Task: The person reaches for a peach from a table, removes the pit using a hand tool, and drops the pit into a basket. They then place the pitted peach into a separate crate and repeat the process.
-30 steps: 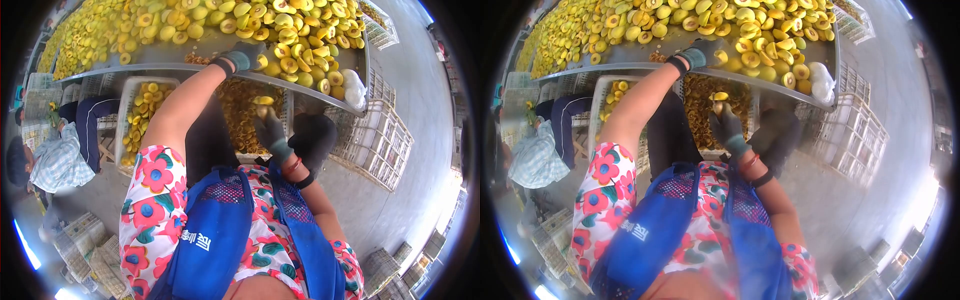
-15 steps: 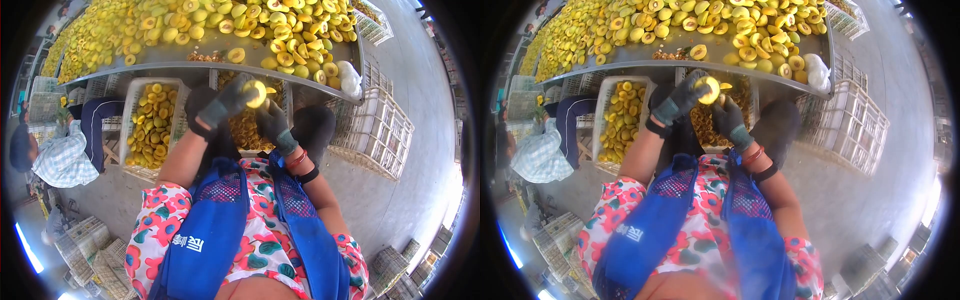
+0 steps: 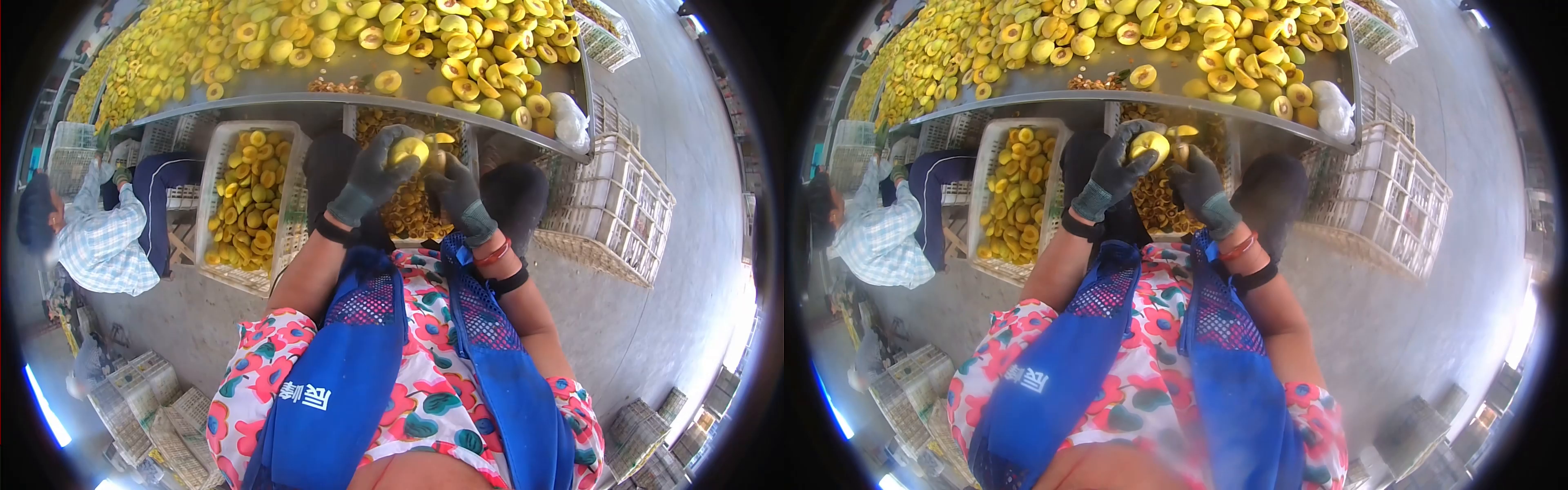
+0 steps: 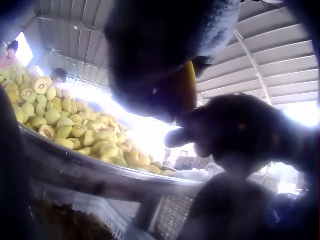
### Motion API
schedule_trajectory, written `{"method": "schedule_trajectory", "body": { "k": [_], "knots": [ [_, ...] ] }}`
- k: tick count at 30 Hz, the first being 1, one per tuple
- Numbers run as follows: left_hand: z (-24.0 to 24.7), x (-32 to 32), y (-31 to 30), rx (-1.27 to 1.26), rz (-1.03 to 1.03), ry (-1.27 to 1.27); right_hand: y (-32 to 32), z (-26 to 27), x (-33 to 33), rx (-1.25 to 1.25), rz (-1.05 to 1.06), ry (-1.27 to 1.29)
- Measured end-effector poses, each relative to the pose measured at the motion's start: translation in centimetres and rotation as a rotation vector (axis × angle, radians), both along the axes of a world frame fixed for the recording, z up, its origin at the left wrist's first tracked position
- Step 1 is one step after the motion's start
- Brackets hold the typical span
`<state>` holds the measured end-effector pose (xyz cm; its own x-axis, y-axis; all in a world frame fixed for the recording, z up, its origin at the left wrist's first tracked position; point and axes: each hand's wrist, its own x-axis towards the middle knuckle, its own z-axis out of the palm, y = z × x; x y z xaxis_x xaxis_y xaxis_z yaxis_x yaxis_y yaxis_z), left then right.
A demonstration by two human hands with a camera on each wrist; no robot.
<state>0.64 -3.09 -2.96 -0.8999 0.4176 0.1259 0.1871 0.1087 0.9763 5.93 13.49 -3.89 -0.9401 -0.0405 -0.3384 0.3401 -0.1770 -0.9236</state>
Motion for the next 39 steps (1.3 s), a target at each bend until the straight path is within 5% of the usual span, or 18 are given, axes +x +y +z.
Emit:
{"method": "schedule_trajectory", "body": {
  "k": [8, 11, 14, 17, 28, 32, 39],
  "knots": [
    [-0.4, 0.8, 0.2, 0.020, -0.009, -0.100, -0.1, -0.9, -0.1, 0.212, 0.029, 0.051],
    [-1.8, 0.6, -0.3, -0.080, 0.067, 0.117, 0.6, -1.8, -0.1, 0.435, -0.063, 0.405],
    [-1.3, 0.6, -0.4, -0.111, -0.002, 0.135, 0.1, 2.4, 0.1, 0.664, -0.158, 0.465],
    [-0.3, 1.3, -0.5, -0.030, -0.123, -0.127, -0.3, 3.7, 0.1, 0.676, -0.165, 0.739],
    [-0.1, 2.0, -0.8, -0.004, -0.201, 0.051, -0.3, 4.2, 0.8, 0.643, -0.016, 0.742],
    [1.5, 3.1, -0.4, 0.181, -0.126, -0.301, -0.4, 4.0, 0.8, 0.650, -0.015, 0.771],
    [1.4, 2.9, 0.0, 0.109, 0.118, -0.182, -1.9, 2.6, 1.6, 0.677, -0.148, 0.816]
  ]
}}
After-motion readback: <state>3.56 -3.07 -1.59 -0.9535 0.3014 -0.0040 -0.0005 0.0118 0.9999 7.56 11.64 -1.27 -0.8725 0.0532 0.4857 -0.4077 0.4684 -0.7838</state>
